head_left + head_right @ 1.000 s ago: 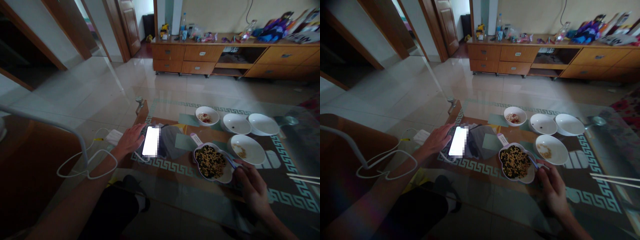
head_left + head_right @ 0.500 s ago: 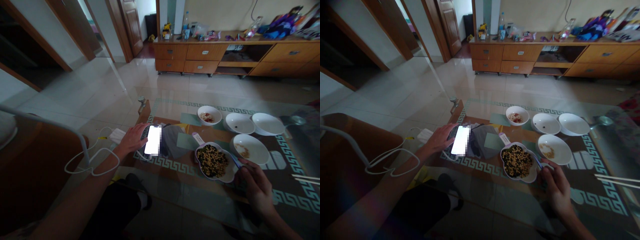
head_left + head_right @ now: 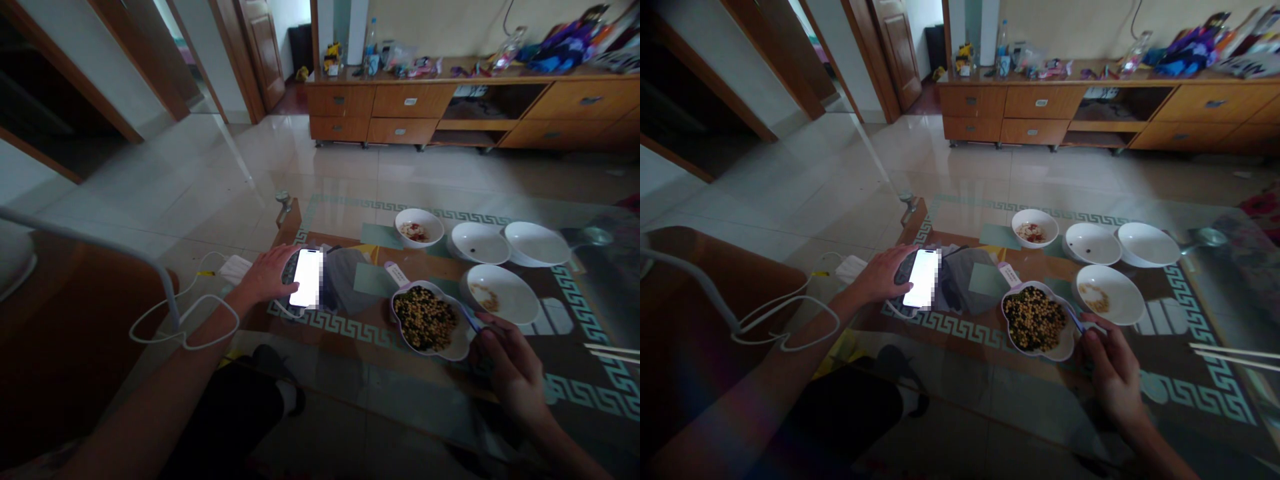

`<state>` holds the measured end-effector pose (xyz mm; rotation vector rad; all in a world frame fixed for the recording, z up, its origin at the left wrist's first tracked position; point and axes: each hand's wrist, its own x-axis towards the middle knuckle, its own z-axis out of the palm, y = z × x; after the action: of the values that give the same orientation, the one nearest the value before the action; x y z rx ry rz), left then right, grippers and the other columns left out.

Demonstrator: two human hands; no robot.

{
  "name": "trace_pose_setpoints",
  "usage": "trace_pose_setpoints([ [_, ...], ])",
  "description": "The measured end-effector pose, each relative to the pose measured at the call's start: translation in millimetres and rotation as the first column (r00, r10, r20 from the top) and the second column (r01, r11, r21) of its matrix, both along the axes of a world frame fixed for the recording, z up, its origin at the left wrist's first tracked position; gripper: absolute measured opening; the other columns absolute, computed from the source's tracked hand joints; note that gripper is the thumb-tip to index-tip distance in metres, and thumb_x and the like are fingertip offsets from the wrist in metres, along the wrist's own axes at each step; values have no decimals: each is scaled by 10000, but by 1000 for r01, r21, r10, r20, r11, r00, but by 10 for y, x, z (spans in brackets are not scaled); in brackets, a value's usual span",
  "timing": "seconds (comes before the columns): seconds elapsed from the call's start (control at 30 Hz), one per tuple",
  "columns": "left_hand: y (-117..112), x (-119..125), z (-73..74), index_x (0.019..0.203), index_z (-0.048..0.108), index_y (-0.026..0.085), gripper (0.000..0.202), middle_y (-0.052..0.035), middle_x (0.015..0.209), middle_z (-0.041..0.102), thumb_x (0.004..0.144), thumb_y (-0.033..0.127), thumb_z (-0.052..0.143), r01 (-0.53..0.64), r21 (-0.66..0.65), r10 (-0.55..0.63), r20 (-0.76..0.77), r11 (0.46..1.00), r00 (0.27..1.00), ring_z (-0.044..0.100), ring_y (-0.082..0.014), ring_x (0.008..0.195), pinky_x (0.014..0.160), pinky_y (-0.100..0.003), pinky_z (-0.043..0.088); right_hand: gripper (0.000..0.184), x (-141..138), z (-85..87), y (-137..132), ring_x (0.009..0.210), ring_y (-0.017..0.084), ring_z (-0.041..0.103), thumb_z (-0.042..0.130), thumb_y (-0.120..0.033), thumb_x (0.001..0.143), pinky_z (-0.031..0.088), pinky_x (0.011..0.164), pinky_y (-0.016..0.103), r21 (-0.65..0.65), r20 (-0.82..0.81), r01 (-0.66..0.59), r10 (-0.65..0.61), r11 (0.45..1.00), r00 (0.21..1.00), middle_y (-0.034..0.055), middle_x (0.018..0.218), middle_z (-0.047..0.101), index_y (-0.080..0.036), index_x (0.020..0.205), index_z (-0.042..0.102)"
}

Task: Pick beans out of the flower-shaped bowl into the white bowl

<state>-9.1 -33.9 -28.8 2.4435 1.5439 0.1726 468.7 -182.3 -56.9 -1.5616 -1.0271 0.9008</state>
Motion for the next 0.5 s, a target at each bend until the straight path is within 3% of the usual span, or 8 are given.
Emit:
trace_pose_setpoints([
  [0.17, -5, -1, -13, 1634, 289, 241, 898, -118, 1631, 411, 855, 364, 720, -6, 7, 6, -3, 1000, 1000, 372, -348, 1518, 1220, -613, 403, 423, -10, 3, 2, 528, 203, 544, 760, -630, 866, 448, 480, 336, -3, 18, -1, 1, 1000, 1000, -30, 624, 593, -309, 1135, 700],
  [0.33, -8, 27, 19, 1621, 317, 235, 948, -112, 1623, 424, 793, 326, 769, 7, 26, -7, 0, 1000, 1000, 403, -357, 1496, 1199, -582, 438, 435, -16, 17, 0, 525, 202, 544, 774, -618, 851, 459, 473, 338, 5, 18, 5, -6, 1000, 1000, -25, 615, 589, -290, 1127, 702],
  [0.5, 21, 76, 16, 1614, 350, 217, 830, -117, 1578, 488, 882, 317, 728, -117, 6, 116, 52, 993, 992, 498, -344, 1424, 1193, -551, 454, 433, -25, 43, 3, 531, 200, 552, 775, -615, 856, 451, 459, 332, 7, 38, 0, 0, 1000, 999, -19, 631, 599, -284, 1125, 704],
])
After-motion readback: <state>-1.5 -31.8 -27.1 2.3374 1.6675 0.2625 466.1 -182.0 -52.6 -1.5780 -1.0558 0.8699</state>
